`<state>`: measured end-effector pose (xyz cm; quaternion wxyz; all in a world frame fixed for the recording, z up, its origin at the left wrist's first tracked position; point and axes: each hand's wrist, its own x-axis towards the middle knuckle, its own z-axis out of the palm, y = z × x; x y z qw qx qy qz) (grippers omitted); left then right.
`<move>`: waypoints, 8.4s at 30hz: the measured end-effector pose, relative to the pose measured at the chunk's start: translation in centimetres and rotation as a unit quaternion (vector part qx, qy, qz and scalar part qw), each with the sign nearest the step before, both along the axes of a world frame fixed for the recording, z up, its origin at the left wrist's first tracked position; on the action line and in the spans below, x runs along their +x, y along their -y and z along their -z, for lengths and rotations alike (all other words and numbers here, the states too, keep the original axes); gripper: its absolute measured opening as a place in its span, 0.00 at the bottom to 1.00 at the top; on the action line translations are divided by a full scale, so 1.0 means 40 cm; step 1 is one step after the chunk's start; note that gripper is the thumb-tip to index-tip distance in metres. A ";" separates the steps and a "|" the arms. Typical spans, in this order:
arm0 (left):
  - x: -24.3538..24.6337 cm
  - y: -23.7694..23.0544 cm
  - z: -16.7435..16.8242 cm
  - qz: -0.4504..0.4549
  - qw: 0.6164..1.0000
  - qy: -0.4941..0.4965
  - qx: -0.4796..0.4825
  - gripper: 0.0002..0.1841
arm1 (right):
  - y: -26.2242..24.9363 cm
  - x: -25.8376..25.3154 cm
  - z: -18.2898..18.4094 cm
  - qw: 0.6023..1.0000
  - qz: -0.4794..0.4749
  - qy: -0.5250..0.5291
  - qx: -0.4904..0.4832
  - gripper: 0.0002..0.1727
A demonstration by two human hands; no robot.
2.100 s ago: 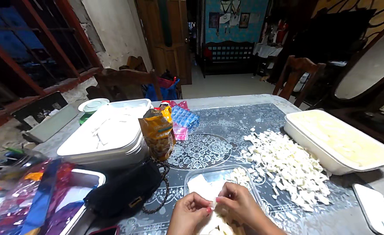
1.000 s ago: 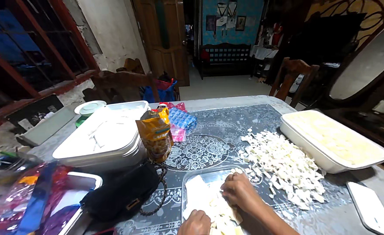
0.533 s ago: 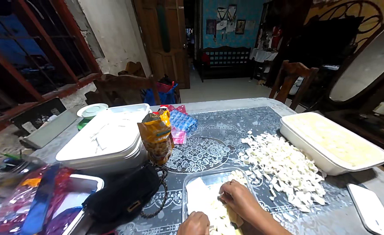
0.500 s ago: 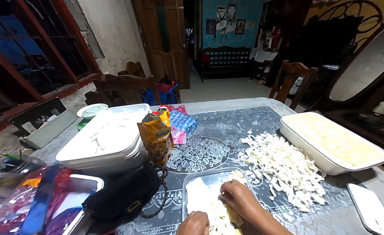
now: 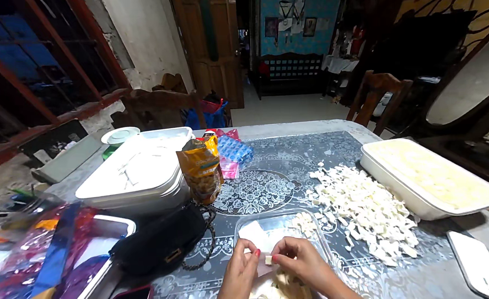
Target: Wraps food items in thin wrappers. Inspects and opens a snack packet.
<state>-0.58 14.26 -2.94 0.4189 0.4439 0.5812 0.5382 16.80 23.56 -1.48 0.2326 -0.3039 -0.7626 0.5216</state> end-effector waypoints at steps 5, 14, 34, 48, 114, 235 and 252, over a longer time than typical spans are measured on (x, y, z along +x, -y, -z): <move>0.018 0.006 -0.013 -0.016 0.999 0.037 0.001 0.18 | 0.003 -0.009 0.029 0.992 0.024 -0.029 0.119 0.09; 0.002 -0.001 -0.013 0.000 0.995 0.096 -0.010 0.06 | -0.010 -0.003 -0.015 0.986 0.012 -0.114 -0.124 0.15; -0.013 -0.007 -0.019 0.012 0.981 0.184 -0.061 0.12 | -0.023 -0.008 0.061 0.929 -0.081 -0.071 0.354 0.11; -0.014 -0.001 -0.019 0.007 0.997 0.070 0.018 0.09 | -0.010 0.002 0.013 0.995 0.031 0.051 0.079 0.11; 0.032 0.013 -0.017 -0.016 0.998 0.048 0.027 0.17 | -0.001 -0.004 0.001 0.987 0.060 -0.129 -0.074 0.06; 0.000 0.010 -0.006 0.004 0.999 -0.038 0.037 0.06 | -0.020 0.011 -0.002 0.999 0.000 0.018 0.049 0.14; -0.013 -0.001 -0.014 -0.024 0.993 0.105 0.052 0.10 | 0.004 -0.006 0.027 0.968 -0.057 -0.010 0.243 0.10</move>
